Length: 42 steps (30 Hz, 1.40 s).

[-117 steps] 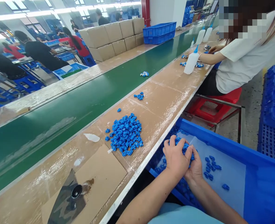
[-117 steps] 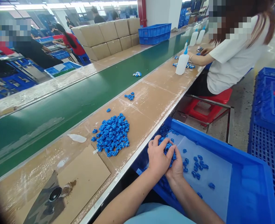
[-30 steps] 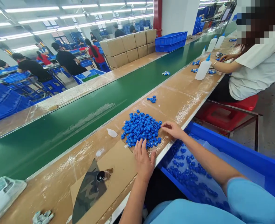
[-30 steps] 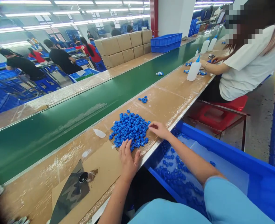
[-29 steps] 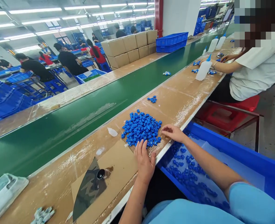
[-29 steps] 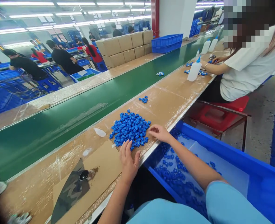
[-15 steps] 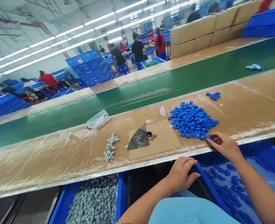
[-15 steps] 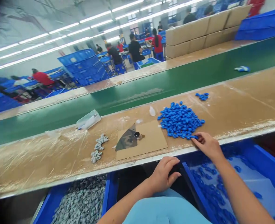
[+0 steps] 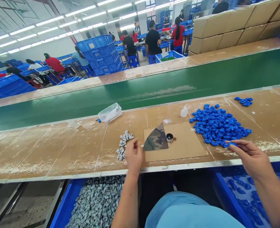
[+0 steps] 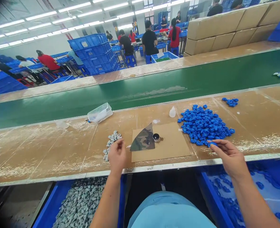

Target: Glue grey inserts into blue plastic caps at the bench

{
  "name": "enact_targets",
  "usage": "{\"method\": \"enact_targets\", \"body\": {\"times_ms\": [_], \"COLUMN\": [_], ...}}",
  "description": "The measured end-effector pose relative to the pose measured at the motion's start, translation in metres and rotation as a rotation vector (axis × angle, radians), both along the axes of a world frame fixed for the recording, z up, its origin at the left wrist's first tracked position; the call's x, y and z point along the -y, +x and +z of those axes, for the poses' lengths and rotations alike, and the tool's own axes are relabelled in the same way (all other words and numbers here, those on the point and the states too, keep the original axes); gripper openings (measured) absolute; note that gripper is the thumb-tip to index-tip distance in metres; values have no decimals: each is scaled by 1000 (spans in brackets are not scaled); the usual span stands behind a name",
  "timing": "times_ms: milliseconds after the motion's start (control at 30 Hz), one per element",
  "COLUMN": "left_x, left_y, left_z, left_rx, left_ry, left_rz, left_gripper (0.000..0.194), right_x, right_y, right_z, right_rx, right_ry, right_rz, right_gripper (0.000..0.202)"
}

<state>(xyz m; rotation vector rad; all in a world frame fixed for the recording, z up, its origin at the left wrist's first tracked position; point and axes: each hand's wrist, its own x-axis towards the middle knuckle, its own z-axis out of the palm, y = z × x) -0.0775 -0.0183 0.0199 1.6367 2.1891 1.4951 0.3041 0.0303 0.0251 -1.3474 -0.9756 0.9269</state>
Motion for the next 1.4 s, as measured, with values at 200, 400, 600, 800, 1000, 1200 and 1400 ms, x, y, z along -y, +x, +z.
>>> {"method": "enact_targets", "body": {"times_ms": [200,400,600,800,1000,1200,1400], "left_x": [-47,-55,-37,-9,-8,-8,-7], "left_y": [-42,-47,-36,45,77,75,78], "left_z": [0,-11,-13,-19,-26,-29,-32], "left_rx": [-218,-293,-36,851,1122,1086,1079], "left_ry": [-509,-568,-280,-263,-259,-212,-198], "left_rz": [152,174,20,-282,-342,-375,-382], "left_gripper": [27,22,18,35,39,34,34], "right_x": [0,-10,-26,-36,-41,-44,-44], "right_y": [-73,-114,-127,-132,-134,-134,-134], "right_z": [6,0,-2,4,9,6,6], "right_rx": [-44,-30,265,556,734,785,786], "right_ry": [-110,-126,146,286,388,392,420], "right_rz": [323,586,560,568,603,607,613], "right_gripper": [42,40,22,21,24,24,25]}}
